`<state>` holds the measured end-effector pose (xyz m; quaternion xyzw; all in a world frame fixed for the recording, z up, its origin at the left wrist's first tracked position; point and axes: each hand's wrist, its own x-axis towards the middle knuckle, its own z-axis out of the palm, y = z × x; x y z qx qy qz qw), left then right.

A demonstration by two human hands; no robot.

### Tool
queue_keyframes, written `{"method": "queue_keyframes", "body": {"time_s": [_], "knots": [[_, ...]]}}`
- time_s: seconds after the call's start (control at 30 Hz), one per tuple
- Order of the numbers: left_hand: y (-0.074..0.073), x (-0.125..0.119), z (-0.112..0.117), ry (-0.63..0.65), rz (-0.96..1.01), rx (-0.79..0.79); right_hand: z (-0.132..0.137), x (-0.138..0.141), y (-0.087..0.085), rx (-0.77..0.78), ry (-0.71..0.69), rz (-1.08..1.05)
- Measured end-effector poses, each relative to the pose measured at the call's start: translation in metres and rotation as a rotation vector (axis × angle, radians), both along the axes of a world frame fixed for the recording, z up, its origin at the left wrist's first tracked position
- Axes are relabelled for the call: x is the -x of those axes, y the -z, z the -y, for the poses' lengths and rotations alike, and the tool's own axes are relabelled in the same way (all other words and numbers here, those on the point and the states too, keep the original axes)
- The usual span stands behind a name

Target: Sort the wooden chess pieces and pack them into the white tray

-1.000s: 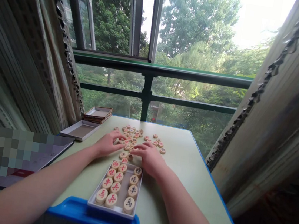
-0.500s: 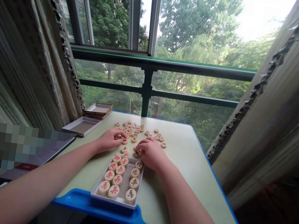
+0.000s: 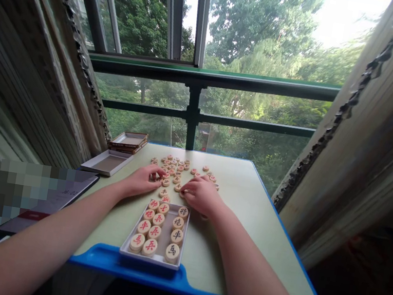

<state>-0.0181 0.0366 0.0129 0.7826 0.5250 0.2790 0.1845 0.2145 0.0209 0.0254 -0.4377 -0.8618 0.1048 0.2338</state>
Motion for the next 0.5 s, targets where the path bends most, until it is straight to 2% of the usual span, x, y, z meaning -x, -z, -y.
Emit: {"method": "queue_keyframes", "body": {"time_s": [0.13,0.3,0.5], "knots": [[0.0009,-0.0012,0.0002,0.026,0.021,-0.011,-0.002,-0.0025,0.0031,-0.062,0.013,0.031],[-0.0034,-0.0028,0.0056,0.054,0.049,0.025,0.0023,-0.0005,-0.0011,-0.033,-0.032,0.068],[-0.0036,-0.0053,0.0084,0.086,-0.041,-0.025,0.0021,0.0035,-0.0003,-0.034,-0.029,0.038]]}}
